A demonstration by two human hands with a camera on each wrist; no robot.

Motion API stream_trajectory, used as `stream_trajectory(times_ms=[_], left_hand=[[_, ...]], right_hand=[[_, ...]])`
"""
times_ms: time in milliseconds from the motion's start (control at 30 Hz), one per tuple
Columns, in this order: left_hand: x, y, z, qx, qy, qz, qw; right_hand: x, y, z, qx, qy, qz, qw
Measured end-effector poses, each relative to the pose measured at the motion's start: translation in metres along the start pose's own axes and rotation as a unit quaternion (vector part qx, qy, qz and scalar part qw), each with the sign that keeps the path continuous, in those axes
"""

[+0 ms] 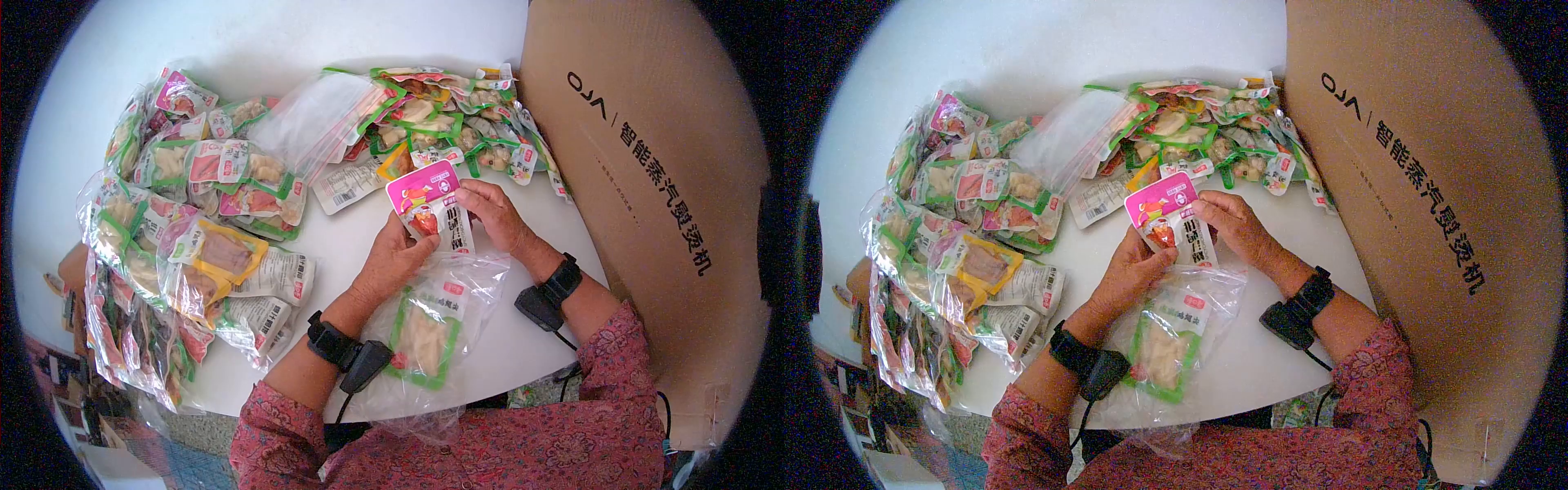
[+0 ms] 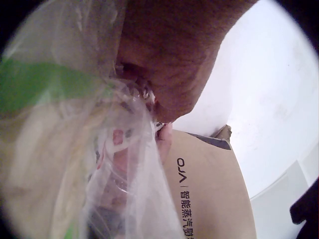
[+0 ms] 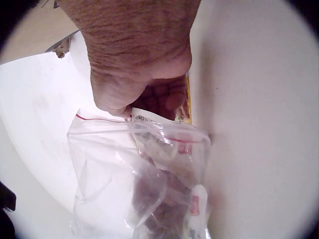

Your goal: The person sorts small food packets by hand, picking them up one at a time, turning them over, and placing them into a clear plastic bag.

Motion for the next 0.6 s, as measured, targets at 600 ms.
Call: stream_trajectory(times_ms=[600], left_hand=[[0.002,0.031,0.001,0.195,0.090,-0.147,0.966]], right_hand=[[0.006,-0.020,0.011,-0.046,-0.004,0.027,0.999]])
Point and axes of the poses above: each hand's wrist, its own x-axis away from the middle knuckle, its own y-axis out of the back of the hand, z = x × y, the point moved 10 cm from there along -x, towards the middle knuckle, and after that the axes turned 8 degrees about -z, right-handed, at the moved point
